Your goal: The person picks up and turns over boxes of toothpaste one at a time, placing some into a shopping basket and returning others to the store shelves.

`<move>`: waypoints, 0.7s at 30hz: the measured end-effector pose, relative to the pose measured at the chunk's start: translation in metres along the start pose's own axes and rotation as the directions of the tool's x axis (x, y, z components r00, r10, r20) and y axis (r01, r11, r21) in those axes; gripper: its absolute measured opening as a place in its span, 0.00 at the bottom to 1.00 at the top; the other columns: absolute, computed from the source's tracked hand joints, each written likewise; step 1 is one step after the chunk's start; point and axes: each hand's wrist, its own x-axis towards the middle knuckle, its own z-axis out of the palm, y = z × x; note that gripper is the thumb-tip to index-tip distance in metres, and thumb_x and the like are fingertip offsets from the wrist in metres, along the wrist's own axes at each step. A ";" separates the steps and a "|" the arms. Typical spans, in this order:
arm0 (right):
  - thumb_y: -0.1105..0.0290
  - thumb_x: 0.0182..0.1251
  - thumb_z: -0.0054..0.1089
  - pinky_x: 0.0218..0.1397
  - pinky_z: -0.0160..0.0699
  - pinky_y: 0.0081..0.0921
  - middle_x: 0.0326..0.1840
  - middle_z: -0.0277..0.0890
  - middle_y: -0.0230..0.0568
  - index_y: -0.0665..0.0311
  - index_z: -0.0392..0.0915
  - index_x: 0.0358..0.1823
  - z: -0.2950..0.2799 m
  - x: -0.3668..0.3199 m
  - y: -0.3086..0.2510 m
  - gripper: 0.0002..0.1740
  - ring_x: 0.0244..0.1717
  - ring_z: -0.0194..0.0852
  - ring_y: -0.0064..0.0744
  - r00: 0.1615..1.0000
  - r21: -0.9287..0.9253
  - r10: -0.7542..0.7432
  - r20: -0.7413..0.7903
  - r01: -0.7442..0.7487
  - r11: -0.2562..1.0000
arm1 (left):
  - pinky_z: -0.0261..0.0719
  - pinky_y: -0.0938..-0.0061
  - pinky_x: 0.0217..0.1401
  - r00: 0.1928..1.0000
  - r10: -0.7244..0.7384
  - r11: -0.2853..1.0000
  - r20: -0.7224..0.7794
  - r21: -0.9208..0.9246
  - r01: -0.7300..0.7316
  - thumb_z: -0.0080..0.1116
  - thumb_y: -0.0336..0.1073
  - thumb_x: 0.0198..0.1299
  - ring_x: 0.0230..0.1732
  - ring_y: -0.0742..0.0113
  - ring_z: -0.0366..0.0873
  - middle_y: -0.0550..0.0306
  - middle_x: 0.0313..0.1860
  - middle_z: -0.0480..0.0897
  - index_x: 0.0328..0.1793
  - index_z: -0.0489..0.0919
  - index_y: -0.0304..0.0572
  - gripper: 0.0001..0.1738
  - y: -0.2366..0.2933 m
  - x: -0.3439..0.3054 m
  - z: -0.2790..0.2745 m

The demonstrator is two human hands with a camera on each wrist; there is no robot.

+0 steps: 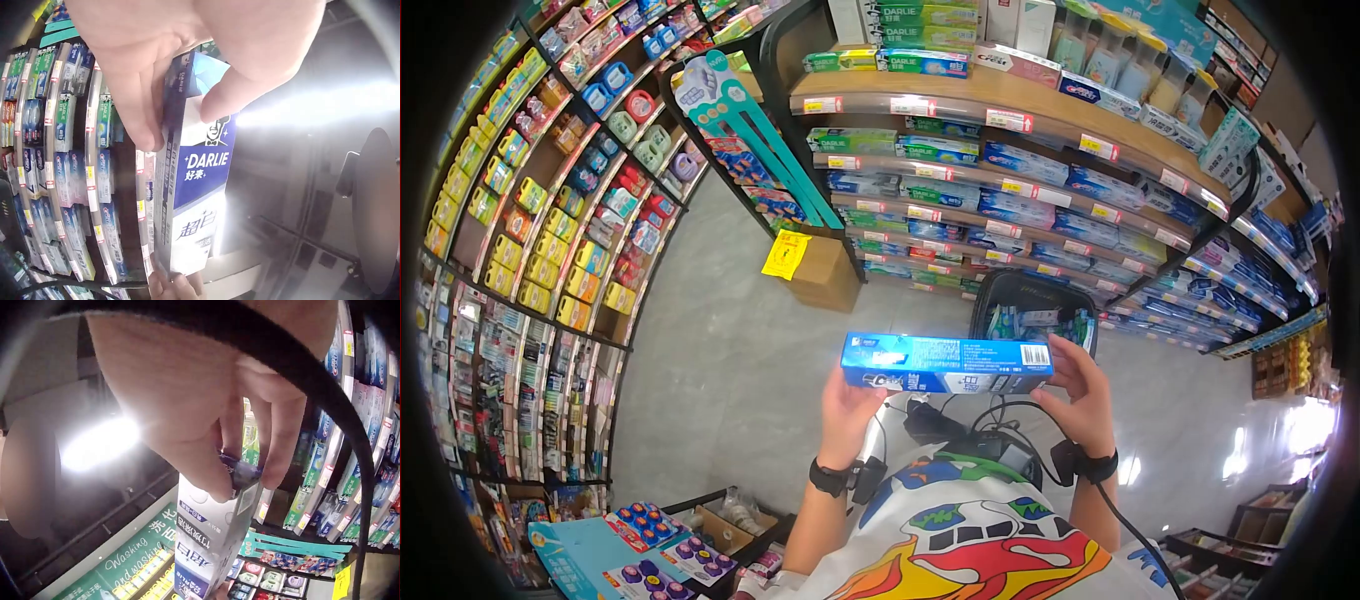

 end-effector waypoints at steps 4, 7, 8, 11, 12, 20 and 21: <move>0.87 0.52 0.74 0.61 0.84 0.29 0.67 0.76 0.47 0.70 0.71 0.71 -0.005 -0.003 0.008 0.41 0.64 0.78 0.34 1.000 0.002 0.009 -0.007 -0.009 1.000 | 0.78 0.59 0.69 1.000 0.002 0.999 -0.008 -0.042 -0.002 0.57 0.19 0.66 0.63 0.61 0.78 0.48 0.66 0.76 0.76 0.62 0.32 0.32 0.004 -0.002 0.009; 0.86 0.51 0.74 0.61 0.83 0.28 0.67 0.76 0.46 0.70 0.71 0.71 -0.009 -0.004 0.010 0.41 0.64 0.79 0.34 1.000 -0.017 -0.001 0.012 0.001 1.000 | 0.80 0.59 0.67 1.000 0.006 1.000 0.011 -0.011 -0.006 0.57 0.21 0.68 0.62 0.61 0.79 0.49 0.64 0.77 0.75 0.64 0.32 0.30 0.001 -0.001 0.003; 0.86 0.51 0.74 0.60 0.83 0.28 0.67 0.77 0.46 0.71 0.71 0.71 -0.009 -0.004 0.010 0.41 0.63 0.80 0.33 1.000 -0.020 -0.008 0.022 0.009 1.000 | 0.81 0.58 0.66 1.000 0.003 1.000 0.002 0.009 -0.003 0.58 0.26 0.68 0.62 0.61 0.80 0.50 0.63 0.78 0.73 0.66 0.32 0.28 0.003 -0.001 0.003; 0.85 0.51 0.75 0.56 0.84 0.26 0.66 0.77 0.45 0.71 0.71 0.71 -0.008 -0.004 0.009 0.41 0.59 0.81 0.32 0.999 -0.006 -0.023 0.036 0.023 1.000 | 0.83 0.56 0.64 1.000 -0.003 0.999 -0.004 0.049 0.003 0.58 0.34 0.70 0.60 0.59 0.81 0.51 0.60 0.81 0.69 0.70 0.34 0.24 0.010 0.003 0.008; 0.84 0.52 0.75 0.54 0.84 0.25 0.65 0.76 0.45 0.71 0.71 0.71 -0.007 -0.004 0.006 0.41 0.58 0.81 0.31 0.999 0.012 -0.020 0.034 0.020 1.000 | 0.83 0.56 0.63 1.000 -0.002 0.999 0.003 0.048 0.001 0.58 0.34 0.71 0.59 0.59 0.82 0.50 0.60 0.81 0.68 0.70 0.34 0.23 0.013 0.004 0.010; 0.81 0.54 0.75 0.50 0.84 0.23 0.63 0.75 0.43 0.71 0.71 0.71 -0.002 -0.005 0.008 0.40 0.53 0.82 0.28 0.999 0.070 -0.007 0.034 0.005 0.998 | 0.87 0.55 0.60 0.999 -0.035 0.999 -0.029 0.021 0.035 0.57 0.32 0.72 0.54 0.55 0.86 0.45 0.57 0.83 0.69 0.68 0.31 0.22 0.010 0.005 0.007; 0.81 0.55 0.75 0.50 0.83 0.22 0.62 0.75 0.42 0.71 0.71 0.71 -0.001 -0.005 0.007 0.39 0.52 0.82 0.28 0.999 0.069 -0.004 0.036 0.001 0.998 | 0.87 0.55 0.60 0.999 -0.040 0.999 -0.034 0.020 0.041 0.56 0.32 0.72 0.54 0.55 0.86 0.45 0.56 0.83 0.68 0.69 0.31 0.22 0.009 0.005 0.007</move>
